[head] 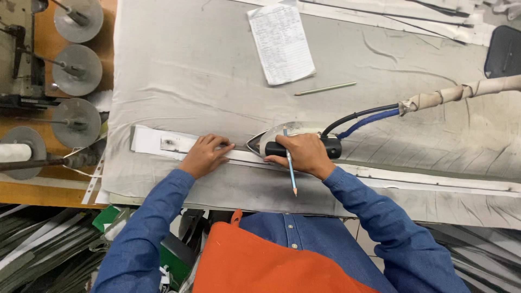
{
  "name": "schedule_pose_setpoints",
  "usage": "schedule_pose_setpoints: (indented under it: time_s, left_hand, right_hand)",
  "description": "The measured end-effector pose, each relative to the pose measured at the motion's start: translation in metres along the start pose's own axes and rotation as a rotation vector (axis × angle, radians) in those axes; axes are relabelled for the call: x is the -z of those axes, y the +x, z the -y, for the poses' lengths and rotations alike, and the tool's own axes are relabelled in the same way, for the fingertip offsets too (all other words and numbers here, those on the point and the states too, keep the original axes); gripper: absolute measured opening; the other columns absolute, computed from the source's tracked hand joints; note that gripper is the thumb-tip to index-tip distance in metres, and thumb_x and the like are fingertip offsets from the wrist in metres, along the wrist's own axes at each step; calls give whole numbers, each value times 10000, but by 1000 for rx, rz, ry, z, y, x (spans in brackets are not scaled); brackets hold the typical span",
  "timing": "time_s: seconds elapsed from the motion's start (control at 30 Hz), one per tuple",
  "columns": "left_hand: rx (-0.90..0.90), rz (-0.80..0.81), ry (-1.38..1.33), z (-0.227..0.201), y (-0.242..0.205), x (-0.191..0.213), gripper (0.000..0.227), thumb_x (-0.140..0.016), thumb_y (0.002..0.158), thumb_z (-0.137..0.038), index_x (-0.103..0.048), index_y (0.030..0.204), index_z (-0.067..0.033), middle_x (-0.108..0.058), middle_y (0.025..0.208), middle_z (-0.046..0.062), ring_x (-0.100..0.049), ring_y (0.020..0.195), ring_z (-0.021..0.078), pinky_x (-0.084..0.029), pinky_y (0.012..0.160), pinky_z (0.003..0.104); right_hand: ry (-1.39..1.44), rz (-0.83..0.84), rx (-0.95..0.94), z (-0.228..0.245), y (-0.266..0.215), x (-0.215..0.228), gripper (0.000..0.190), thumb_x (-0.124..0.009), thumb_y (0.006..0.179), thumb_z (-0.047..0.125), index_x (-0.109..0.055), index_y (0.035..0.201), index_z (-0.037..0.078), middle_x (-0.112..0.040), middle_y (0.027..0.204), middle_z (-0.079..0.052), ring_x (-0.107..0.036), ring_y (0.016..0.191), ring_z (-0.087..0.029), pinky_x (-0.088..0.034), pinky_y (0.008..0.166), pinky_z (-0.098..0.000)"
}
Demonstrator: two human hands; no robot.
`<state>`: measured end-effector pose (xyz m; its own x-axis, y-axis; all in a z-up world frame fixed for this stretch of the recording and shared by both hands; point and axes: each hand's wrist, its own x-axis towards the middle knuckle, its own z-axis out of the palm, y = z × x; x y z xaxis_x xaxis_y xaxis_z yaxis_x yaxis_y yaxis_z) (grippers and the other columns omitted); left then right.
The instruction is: The person aligns a long strip of white fabric on a work table, marks it with a pencil, and then irons it with a steam iron. The person repeats this process of marking and ironing on different sections of the fabric strip.
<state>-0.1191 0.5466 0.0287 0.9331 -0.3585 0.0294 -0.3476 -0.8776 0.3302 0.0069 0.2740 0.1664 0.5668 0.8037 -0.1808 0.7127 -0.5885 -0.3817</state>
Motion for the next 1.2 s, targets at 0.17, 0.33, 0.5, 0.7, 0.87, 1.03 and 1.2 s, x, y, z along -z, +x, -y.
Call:
schedule_pose_setpoints:
  time_s: [0.17,0.33,0.5,0.7,0.87,1.03,1.2]
  left_hand:
    - [46,-3,63,27,-26,10,322,-586,839,-389,-602,1123,-238,-529,1134,-64,-506,1073,128,-382,931,334]
    - [117,-21,182,53,-52,24,328,-590,821,-414,-603,1113,-266,-526,1147,-100,-500,1093,108,-350,977,355]
    - [197,-26,162,66,-59,32,354,-612,791,-447,-609,1103,-281,-516,1125,-98,-483,1091,111,-279,1016,447]
    - [218,-15,86,83,-69,45,308,-625,795,-428,-639,1053,-260,-561,1088,-92,-524,1077,99,-268,1048,457]
    - [121,-90,172,90,-76,38,265,-582,825,-419,-637,1035,-268,-552,1119,-90,-516,1106,110,-247,1097,469]
    - [148,-75,230,99,-90,38,300,-530,860,-400,-584,1129,-279,-552,1135,-91,-518,1119,97,-251,1116,449]
    - [210,-109,278,94,-95,51,335,-506,859,-452,-563,1146,-288,-495,1255,-61,-446,1224,122,-214,1126,489]
  right_hand:
    - [-15,38,9,29,26,-6,451,-548,801,595,-558,864,148,-613,569,-81,-662,587,-294,-521,507,-395]
    - [14,37,59,57,52,-11,436,-547,814,568,-556,863,135,-607,564,-95,-659,578,-299,-521,497,-400]
    - [28,25,82,82,74,-14,431,-550,817,560,-548,858,131,-608,564,-97,-661,576,-307,-524,489,-404]
    - [3,81,73,102,96,-14,442,-496,838,563,-535,882,124,-622,602,-122,-665,617,-328,-524,517,-448]
    - [23,101,46,115,108,-18,441,-491,826,565,-527,880,129,-627,614,-105,-667,626,-316,-534,541,-439]
    - [15,99,50,122,118,-21,444,-483,836,568,-526,884,128,-631,620,-110,-669,629,-318,-533,540,-432]
    - [20,93,47,131,128,-21,450,-482,840,567,-540,881,123,-628,604,-105,-667,609,-305,-530,530,-406]
